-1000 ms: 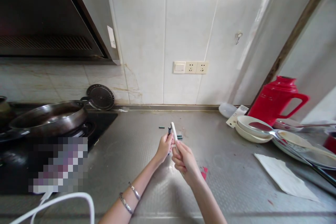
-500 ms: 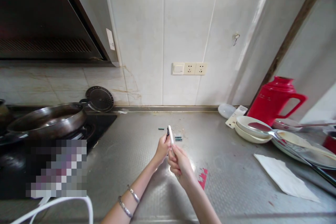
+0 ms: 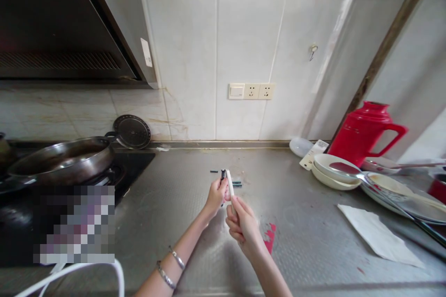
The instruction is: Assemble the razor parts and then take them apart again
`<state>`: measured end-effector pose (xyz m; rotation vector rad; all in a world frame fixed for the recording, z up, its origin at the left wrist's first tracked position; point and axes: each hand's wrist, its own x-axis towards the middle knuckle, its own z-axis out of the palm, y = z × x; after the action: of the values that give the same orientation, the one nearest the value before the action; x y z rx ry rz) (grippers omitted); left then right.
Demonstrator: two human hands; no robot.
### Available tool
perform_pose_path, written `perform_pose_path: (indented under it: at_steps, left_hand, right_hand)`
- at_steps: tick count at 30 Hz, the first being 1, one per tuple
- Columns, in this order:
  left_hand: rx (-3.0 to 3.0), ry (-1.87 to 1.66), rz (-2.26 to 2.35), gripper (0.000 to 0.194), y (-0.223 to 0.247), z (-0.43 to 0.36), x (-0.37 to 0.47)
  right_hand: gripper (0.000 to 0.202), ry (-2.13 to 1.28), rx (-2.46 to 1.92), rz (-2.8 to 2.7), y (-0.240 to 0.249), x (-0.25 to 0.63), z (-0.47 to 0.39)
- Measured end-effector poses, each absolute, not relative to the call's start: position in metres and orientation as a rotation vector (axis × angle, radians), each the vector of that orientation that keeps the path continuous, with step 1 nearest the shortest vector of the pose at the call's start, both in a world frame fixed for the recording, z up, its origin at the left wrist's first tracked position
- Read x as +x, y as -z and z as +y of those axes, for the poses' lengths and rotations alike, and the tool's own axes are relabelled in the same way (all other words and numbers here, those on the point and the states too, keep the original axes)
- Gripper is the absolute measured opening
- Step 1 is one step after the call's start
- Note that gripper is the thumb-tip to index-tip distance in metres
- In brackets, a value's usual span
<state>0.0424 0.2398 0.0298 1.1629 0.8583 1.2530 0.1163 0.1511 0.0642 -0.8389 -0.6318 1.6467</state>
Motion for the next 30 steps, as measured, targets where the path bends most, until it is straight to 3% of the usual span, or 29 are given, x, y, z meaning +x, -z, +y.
perform_pose_path:
  at_steps: [12, 15, 21, 25, 30]
  left_hand:
    - [1.112, -1.238, 0.868, 0.045, -0.030, 0.241, 0.041]
    - [1.074, -1.203, 0.849, 0.046, -0.031, 0.242, 0.039]
    - [0.926, -1.143, 0.856, 0.046, -0.028, 0.246, 0.037]
    - [0.853, -1.098, 0.881, 0.047, -0.024, 0.248, 0.038]
    - [0.786, -1.050, 0.891, 0.044, -0.023, 0.245, 0.042]
  right_hand:
    - [0.043, -1.617, -0.851, -0.717, -0.054, 0.110, 0.150]
    - [0.038, -1.382, -0.888, -0.967, -0.065, 0.123, 0.158]
    - [0.041, -0.530, -1.324, -1.512, -0.081, 0.186, 0.219]
    - [0.053, -0.260, -1.635, -1.659, -0.069, 0.195, 0.249]
    - [0.061, -0.155, -1.682, -1.772, -0.057, 0.179, 0.261]
